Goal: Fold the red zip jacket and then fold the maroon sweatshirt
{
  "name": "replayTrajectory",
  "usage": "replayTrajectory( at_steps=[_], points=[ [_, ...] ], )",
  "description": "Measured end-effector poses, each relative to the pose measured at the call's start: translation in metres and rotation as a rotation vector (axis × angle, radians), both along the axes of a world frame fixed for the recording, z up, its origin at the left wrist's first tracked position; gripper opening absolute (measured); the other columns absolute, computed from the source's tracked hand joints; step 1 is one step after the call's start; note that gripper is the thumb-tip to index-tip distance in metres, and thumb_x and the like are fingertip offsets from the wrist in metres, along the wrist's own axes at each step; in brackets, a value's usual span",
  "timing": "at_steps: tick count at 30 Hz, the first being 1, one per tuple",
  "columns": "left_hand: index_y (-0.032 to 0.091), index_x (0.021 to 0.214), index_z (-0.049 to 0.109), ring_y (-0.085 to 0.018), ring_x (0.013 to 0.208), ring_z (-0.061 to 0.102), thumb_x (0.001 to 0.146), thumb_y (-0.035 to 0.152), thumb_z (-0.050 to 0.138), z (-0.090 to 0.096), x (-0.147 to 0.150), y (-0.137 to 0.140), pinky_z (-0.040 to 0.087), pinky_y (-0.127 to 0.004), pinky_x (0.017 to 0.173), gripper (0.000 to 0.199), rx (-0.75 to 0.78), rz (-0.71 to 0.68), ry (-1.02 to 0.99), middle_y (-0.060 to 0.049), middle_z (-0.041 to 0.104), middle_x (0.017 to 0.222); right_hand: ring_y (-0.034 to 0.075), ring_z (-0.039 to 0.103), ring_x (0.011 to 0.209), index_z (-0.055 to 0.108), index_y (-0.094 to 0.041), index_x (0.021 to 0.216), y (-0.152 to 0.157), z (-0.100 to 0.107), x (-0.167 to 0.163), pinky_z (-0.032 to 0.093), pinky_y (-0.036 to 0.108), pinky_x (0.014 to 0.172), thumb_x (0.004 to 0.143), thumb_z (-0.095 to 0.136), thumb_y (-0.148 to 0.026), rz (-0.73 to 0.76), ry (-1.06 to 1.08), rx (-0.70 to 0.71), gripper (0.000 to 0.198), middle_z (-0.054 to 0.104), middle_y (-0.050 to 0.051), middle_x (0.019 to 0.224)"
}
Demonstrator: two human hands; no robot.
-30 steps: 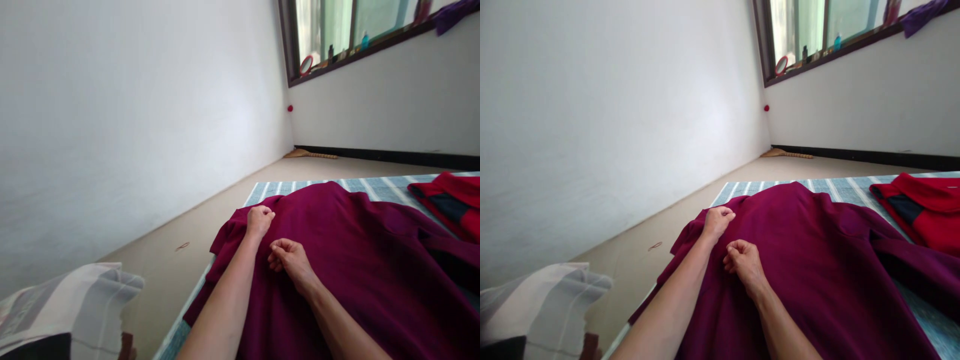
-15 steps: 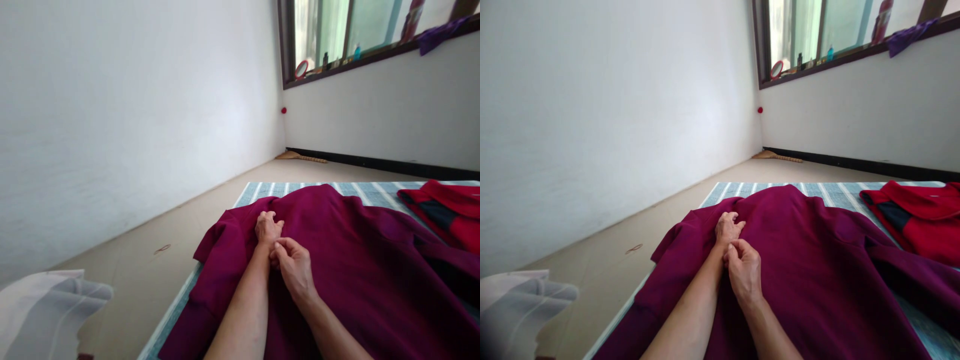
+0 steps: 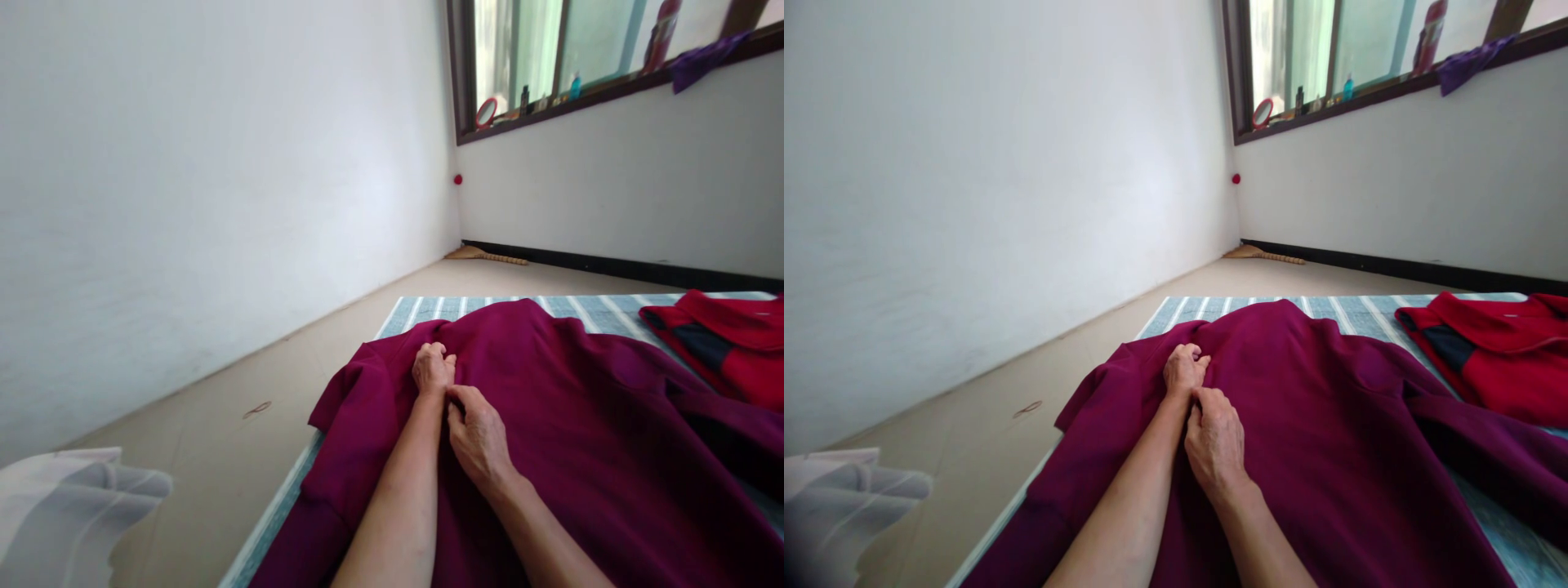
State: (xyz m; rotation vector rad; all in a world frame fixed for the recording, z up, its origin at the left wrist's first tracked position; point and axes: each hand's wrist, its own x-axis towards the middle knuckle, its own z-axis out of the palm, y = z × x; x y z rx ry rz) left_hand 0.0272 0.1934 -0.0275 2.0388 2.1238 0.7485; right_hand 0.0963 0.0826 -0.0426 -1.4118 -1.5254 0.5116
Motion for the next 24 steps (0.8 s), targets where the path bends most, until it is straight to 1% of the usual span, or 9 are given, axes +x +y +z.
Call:
replayTrajectory(
  at_steps=[4, 9, 12, 15, 18, 24],
  points=[
    [0.022, 0.087, 0.069, -0.019, 0.089, 0.061, 0.08, 0.031, 0.064, 0.0, 0.0, 0.003, 0.043, -0.027, 0.074, 0.013, -0.001, 0.01, 0.016, -0.006, 0.066, 0.096, 0.021, 0.058, 0.092, 0.064, -0.018, 0.094, 0.0, 0.0, -0.002, 0.042, 0.029, 0.083, 0.082, 0.04, -0.012, -0.011, -0.113, 0.033, 0.027, 0.065, 0.009, 0.092],
    [0.023, 0.082, 0.071, -0.019, 0.088, 0.062, 0.08, 0.028, 0.062, 0.0, 0.001, 0.006, 0.043, -0.027, 0.073, 0.01, 0.001, 0.004, 0.021, -0.006, 0.067, 0.096, 0.02, 0.057, 0.094, 0.064, -0.017, 0.099, -0.002, 0.002, -0.003, 0.04, 0.028, 0.084, 0.08, 0.044, -0.01, -0.008, -0.144, -0.042, 0.029, 0.066, 0.008, 0.095],
    [0.024, 0.08, 0.072, -0.019, 0.087, 0.062, 0.08, 0.026, 0.061, 0.0, 0.0, 0.007, 0.042, -0.028, 0.073, 0.011, 0.01, -0.009, 0.0, -0.006, 0.068, 0.096, 0.02, 0.057, 0.094, 0.064, -0.017, 0.1, -0.003, 0.005, -0.003, 0.039, 0.028, 0.083, 0.079, 0.045, -0.009, -0.014, -0.141, -0.055, 0.029, 0.066, 0.008, 0.096],
    [0.023, 0.08, 0.072, -0.02, 0.086, 0.063, 0.079, 0.025, 0.062, 0.0, -0.003, 0.01, 0.042, -0.028, 0.073, 0.01, 0.019, -0.008, -0.046, -0.006, 0.07, 0.094, 0.019, 0.057, 0.09, 0.064, -0.019, 0.094, -0.002, 0.007, -0.004, 0.038, 0.027, 0.079, 0.079, 0.046, -0.009, -0.017, -0.178, -0.05, 0.026, 0.066, 0.006, 0.093],
    [0.022, 0.079, 0.073, -0.02, 0.08, 0.064, 0.076, 0.026, 0.064, 0.001, -0.006, 0.014, 0.042, -0.029, 0.071, 0.01, 0.019, -0.003, -0.112, -0.006, 0.072, 0.086, 0.018, 0.057, 0.086, 0.064, -0.019, 0.088, -0.001, 0.006, -0.004, 0.037, 0.027, 0.077, 0.079, 0.047, -0.008, -0.023, -0.227, -0.059, 0.023, 0.066, 0.005, 0.088],
    [0.022, 0.072, 0.073, -0.019, 0.073, 0.063, 0.071, 0.023, 0.067, -0.002, -0.011, 0.02, 0.043, -0.028, 0.07, 0.006, 0.055, -0.016, -0.24, -0.005, 0.073, 0.076, 0.018, 0.056, 0.086, 0.064, -0.019, 0.088, 0.0, 0.004, -0.005, 0.036, 0.027, 0.077, 0.079, 0.048, -0.008, -0.034, -0.245, -0.045, 0.021, 0.065, 0.005, 0.087]
  ],
)
